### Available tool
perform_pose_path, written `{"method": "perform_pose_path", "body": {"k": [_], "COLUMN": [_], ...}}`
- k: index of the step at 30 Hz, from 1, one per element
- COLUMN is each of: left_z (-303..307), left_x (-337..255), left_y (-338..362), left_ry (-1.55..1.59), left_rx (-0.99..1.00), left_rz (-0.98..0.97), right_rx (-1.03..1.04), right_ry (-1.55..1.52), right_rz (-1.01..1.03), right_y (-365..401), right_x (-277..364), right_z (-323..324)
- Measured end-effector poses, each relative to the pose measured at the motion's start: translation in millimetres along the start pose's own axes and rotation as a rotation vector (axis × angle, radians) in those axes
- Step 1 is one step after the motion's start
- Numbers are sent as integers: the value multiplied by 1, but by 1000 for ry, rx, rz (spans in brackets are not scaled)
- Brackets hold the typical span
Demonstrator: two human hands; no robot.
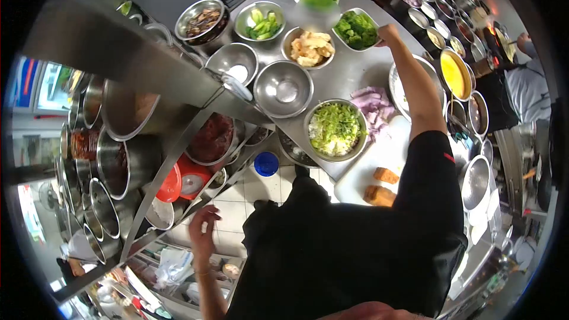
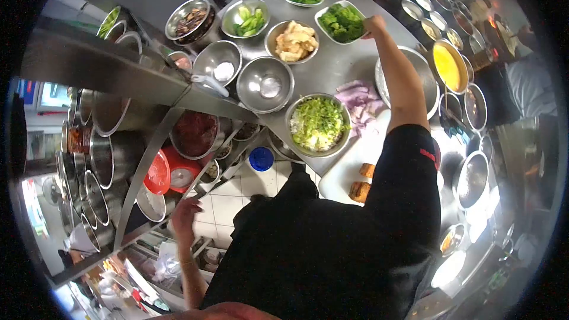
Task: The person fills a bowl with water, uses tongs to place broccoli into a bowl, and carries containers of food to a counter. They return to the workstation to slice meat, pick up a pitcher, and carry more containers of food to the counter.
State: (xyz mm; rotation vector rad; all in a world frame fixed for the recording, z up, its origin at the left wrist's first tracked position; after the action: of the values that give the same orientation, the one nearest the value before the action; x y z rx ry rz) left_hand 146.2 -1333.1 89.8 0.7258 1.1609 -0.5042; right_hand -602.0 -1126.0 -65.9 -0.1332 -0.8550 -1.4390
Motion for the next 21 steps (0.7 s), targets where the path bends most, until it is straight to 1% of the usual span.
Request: {"method": "perform_pose_path", "body": {"k": [2, 3, 4, 5, 6, 7, 8, 9, 10, 11, 12, 13, 14, 15, 18, 19, 20, 21], "left_z": [-16, -23, -17, -29, -34, -37, -36, -34, -31, -23, -23, -24, -23, -21, -28, -31, -32, -32], "left_x": [-140, -197, -228, -269, -300, -330, -345, -353, -357, -359, -362, -359, -351, -342, -329, -325, -325, -323], "left_y": [3, 15, 27, 47, 54, 71, 90, 98, 105, 111, 115, 127, 138, 146, 160, 169, 175, 188], "left_ry": [-271, -441, -378, -411, -394, -505, -615, -572, -513, -457, -429, -420, -392, -327, -201, -167, -133, -96], "left_rx": [-50, -165, -254, -303, -303, -410, -518, -470, -394, -343, -252, -204, -211, -210, -20, 54, 105, 153], "left_rz": [-504, -669, -779, -1055, -1066, -1194, -1316, -1416, -1482, -1522, -1562, -1616, -1684, -1737, -1793, -1814, -1854, -1903], "right_rx": [-37, -59, -54, -119, -193, -223, -491, -563, -631, -448, -276, -287, -416, -470, -490, -490, -519, -613], "right_ry": [-299, -310, -303, -280, -258, -91, -12, 91, 200, 57, -146, 278, 225, 181, 32, -68, -169, -132], "right_rz": [-47, -49, -36, -53, -76, 7, 201, 407, 613, 789, 920, 632, 745, 784, 679, 684, 730, 798], "right_y": [-21, -31, -21, -7, 14, 44, 40, 85, 149, 182, 230, 300, 358, 415, 553, 614, 660, 719], "right_x": [-15, -21, -12, -10, -10, 4, 3, 21, 43, 50, 44, 45, 59, 62, 25, 14, 21, 23], "right_z": [-17, -26, -31, -27, -19, -7, 3, 17, 34, 54, 55, 66, 91, 110, 143, 145, 159, 167]}}
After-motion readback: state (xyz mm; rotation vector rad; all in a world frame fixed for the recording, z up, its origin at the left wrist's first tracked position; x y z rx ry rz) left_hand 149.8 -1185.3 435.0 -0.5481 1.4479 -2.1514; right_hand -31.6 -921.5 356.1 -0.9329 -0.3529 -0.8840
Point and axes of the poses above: each hand's wrist, its own y-axis away from the middle knuckle, its own z-axis out of the back of the hand, x = y × z, the point moved 7 cm from there along -y, towards the middle knuckle, and after that the axes turned 11 degrees about y, right-handed, at the moved point
